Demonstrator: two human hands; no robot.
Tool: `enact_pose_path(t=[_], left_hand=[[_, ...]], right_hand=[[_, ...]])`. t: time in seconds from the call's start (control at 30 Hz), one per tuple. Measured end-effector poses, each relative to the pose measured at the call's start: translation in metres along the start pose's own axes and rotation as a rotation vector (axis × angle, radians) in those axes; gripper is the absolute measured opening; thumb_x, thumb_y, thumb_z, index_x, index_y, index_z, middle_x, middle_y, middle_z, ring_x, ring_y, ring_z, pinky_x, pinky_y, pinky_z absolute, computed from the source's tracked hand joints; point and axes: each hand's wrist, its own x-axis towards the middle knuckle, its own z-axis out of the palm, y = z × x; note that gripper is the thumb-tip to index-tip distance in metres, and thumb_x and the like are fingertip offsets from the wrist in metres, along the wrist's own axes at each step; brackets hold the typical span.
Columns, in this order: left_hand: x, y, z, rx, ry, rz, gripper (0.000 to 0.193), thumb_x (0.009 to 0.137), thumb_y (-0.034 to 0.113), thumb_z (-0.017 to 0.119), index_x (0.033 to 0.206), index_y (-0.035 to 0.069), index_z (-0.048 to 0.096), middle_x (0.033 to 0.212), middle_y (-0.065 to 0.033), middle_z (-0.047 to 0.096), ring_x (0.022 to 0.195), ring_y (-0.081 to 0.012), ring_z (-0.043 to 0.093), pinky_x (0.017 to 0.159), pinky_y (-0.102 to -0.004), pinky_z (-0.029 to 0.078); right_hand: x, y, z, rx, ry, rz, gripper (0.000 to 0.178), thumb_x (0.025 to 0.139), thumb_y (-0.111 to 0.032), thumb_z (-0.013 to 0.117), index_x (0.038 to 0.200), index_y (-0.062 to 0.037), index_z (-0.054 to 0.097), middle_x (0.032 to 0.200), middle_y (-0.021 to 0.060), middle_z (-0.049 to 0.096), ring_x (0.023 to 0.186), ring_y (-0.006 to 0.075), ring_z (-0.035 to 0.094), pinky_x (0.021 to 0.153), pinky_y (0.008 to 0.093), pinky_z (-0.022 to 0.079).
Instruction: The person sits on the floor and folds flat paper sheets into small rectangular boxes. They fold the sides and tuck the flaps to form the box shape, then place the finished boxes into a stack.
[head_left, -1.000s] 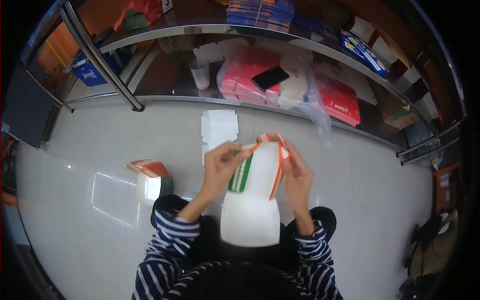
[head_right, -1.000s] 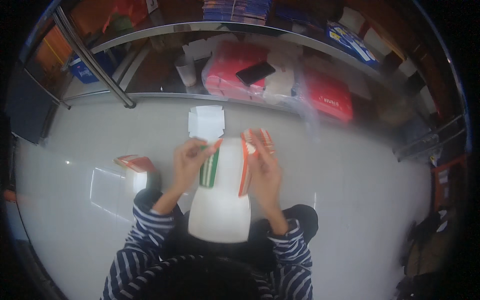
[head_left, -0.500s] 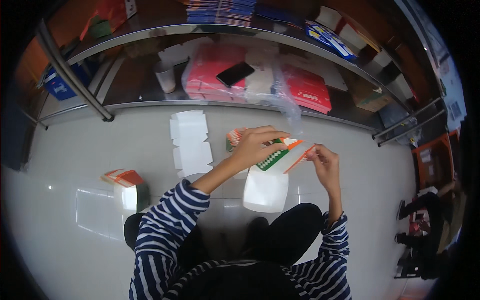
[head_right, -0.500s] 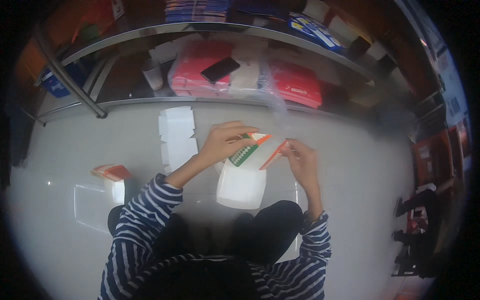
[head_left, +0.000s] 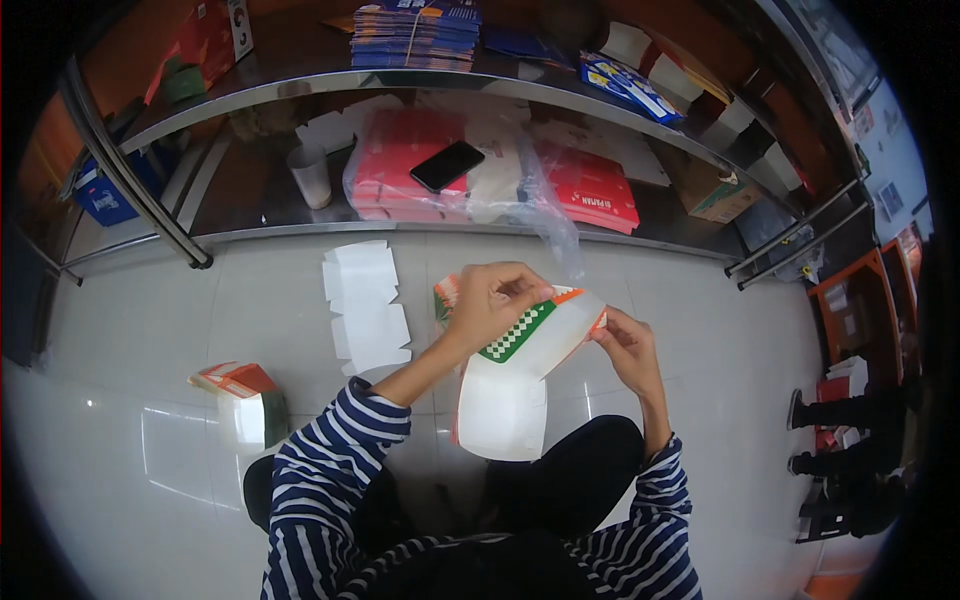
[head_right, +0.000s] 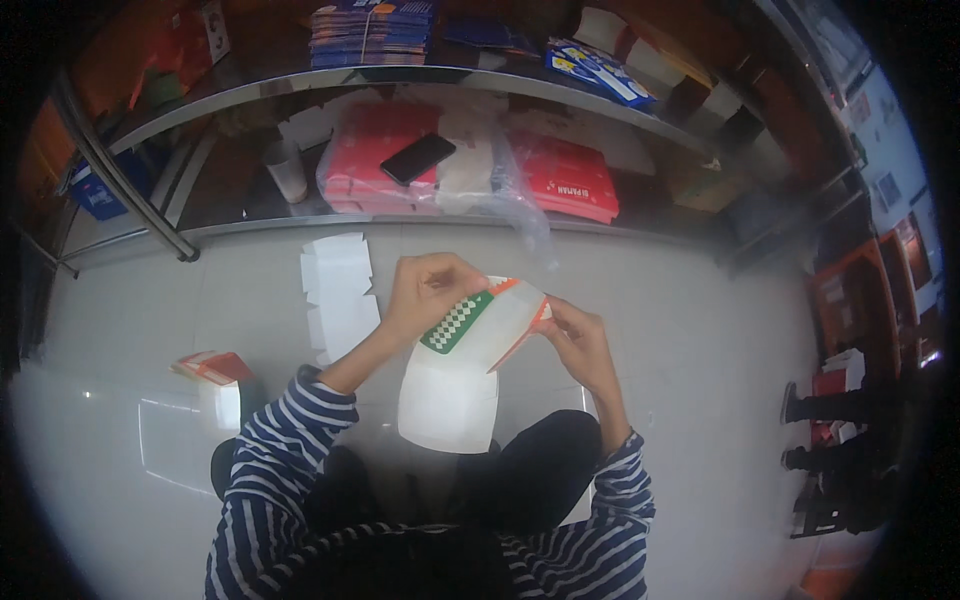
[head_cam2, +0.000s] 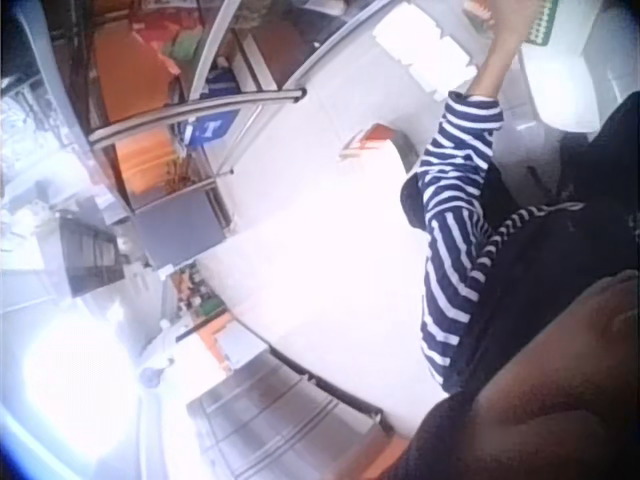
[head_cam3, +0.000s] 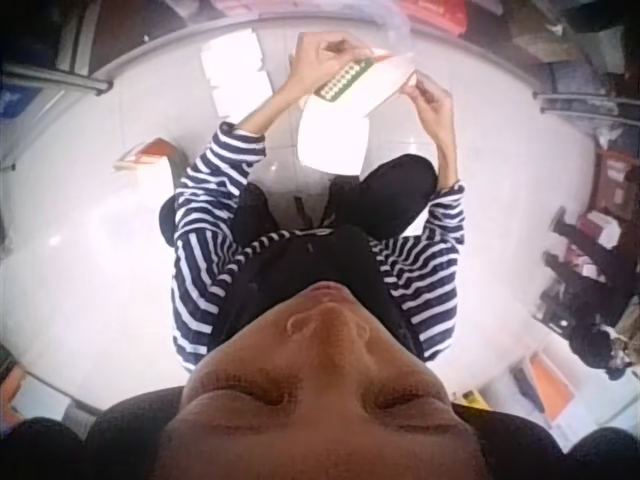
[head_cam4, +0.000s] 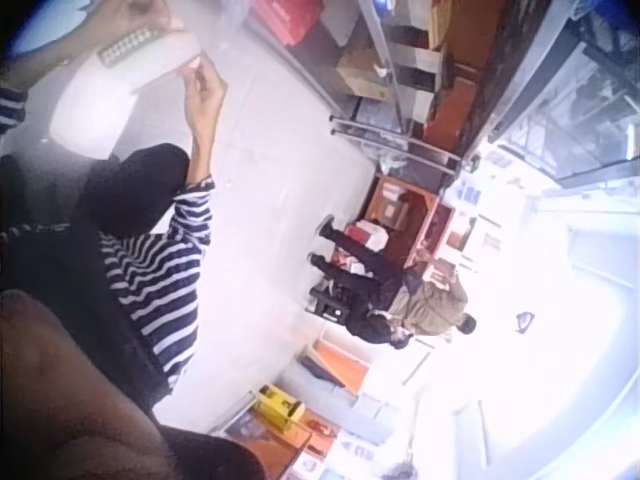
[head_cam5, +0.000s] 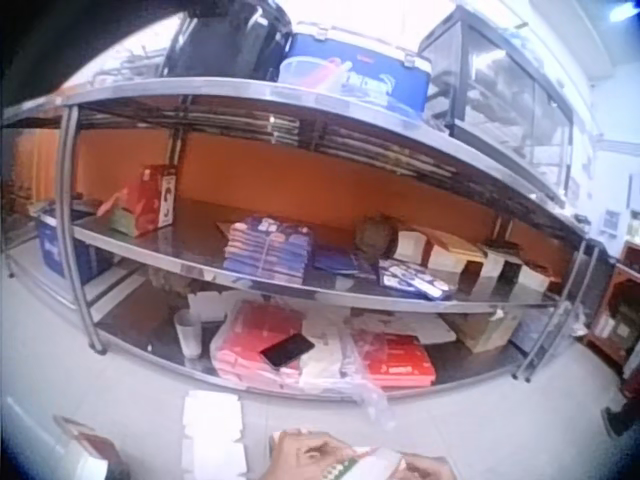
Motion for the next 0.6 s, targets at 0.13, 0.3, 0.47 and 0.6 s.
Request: enact_pose_path(t=[0.13,0.3,0.47,0.6], left_hand=[[0.002,0.004,-0.006,-0.044,-0.036,-0.020,0.014,0.074,0.008,0.071,0.084,-0.001,0.067,0.081,-0.0065,0.066,0.076,-0.0115,0.062,0.068,-0.0245,0.049],[0.003,0.011,-0.014,0.264,-0.178,0.411,0.023,0.068,0.013,0.075,0.087,0.003,0.069,0.084,-0.0061,0.067,0.076,-0.0165,0.063,0.067,-0.0271,0.048],[0.004,0.016,-0.013,0.426,-0.210,0.661,0.022,0.065,0.012,0.075,0.084,0.003,0.068,0.087,-0.0063,0.067,0.077,-0.0200,0.062,0.066,-0.0293,0.049],[0.002,0.022,-0.013,0.443,-0.220,0.672,0.020,0.066,0.012,0.073,0.083,0.002,0.068,0.085,-0.0066,0.067,0.076,-0.0204,0.062,0.066,-0.0295,0.049]], right_hand=[[0.000,-0.002,0.003,-0.243,-0.028,-0.067,0.023,0.082,-0.001,0.059,0.104,0.0029,0.062,0.092,0.0125,0.066,0.086,0.0186,0.063,0.075,0.0298,0.049],[0.001,-0.012,0.006,-0.609,0.280,-0.565,0.021,0.071,0.007,0.060,0.091,0.0026,0.064,0.087,0.0137,0.066,0.084,0.0270,0.063,0.074,0.0322,0.050],[-0.002,-0.021,0.006,-0.797,0.425,-0.766,0.021,0.066,0.008,0.061,0.086,0.0024,0.064,0.086,0.0135,0.066,0.083,0.0279,0.064,0.072,0.0330,0.051],[-0.005,-0.026,0.008,-0.855,0.450,-0.802,0.021,0.064,0.008,0.061,0.084,0.0025,0.064,0.087,0.0134,0.066,0.084,0.0274,0.064,0.072,0.0330,0.052]])
